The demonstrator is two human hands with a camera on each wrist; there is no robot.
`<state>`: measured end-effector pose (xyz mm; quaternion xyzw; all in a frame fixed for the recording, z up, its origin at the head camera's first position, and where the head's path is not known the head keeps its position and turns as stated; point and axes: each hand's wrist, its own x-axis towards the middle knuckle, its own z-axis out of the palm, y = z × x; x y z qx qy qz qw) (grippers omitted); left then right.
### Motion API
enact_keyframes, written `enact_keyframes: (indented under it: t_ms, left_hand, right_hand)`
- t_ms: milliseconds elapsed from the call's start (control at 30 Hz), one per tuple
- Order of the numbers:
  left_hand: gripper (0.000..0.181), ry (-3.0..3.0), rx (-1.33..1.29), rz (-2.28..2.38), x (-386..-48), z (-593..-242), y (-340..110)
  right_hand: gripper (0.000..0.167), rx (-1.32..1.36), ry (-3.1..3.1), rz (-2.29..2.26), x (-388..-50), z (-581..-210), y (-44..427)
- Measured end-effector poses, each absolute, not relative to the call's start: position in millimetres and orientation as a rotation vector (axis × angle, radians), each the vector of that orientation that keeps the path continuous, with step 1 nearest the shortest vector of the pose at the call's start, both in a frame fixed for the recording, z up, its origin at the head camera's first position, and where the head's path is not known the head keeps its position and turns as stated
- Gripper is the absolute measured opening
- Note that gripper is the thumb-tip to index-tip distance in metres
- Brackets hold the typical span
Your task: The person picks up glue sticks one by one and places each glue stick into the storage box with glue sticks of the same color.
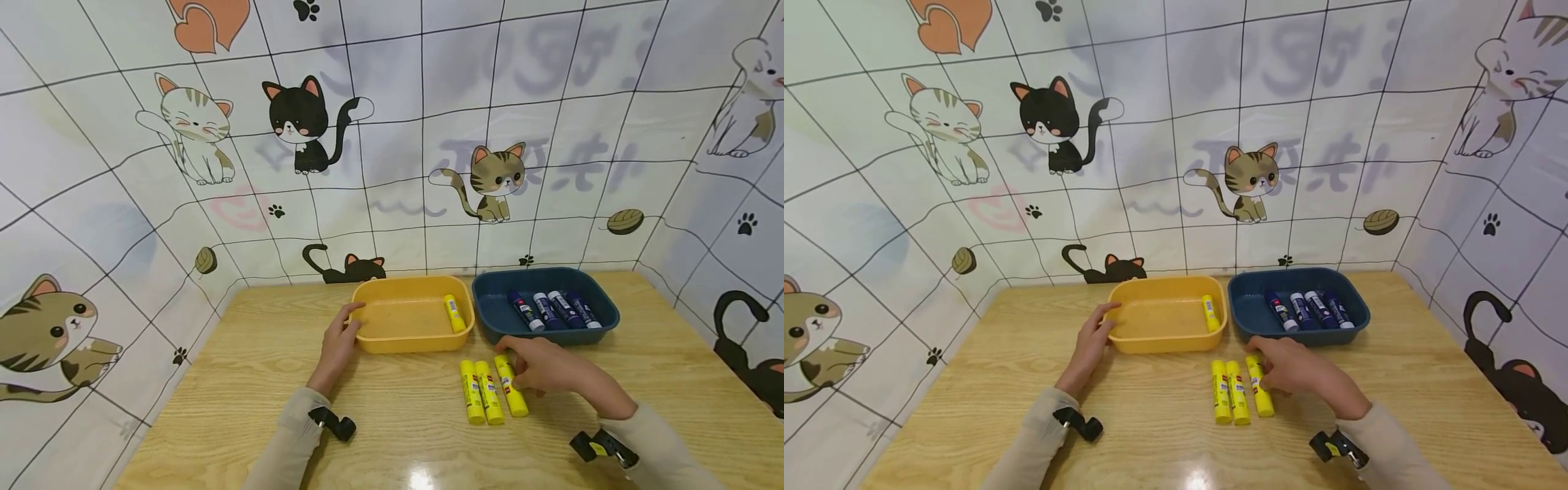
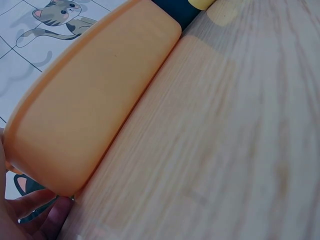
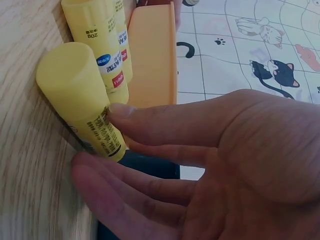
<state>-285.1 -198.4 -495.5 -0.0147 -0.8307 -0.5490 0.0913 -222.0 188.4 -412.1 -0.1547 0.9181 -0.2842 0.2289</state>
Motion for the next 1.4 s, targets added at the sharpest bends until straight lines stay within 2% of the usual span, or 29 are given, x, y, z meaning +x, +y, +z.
enact_keyframes:
  t_ms: [367, 733, 1067, 1400]
  left_hand:
    - [0.037, -2.468, -0.041, -1.642, -284.0, -494.4, -197.7]
    - [0.038, -2.469, -0.044, -1.633, -285.8, -493.5, -198.8]
    - [0.037, -2.461, -0.028, -1.643, -283.6, -498.1, -198.5]
    - [0.037, -2.459, -0.040, -1.628, -286.8, -495.7, -198.2]
  right_hand:
    - [0.067, -0.364, 2.550, -0.757, -221.6, -420.8, 184.7]
    - [0.066, -0.301, 2.457, -0.818, -220.5, -418.5, 185.5]
    - [0.062, -0.347, 2.452, -0.818, -219.6, -420.1, 185.7]
    - [0.069, -0.412, 2.486, -0.817, -221.2, -409.5, 187.2]
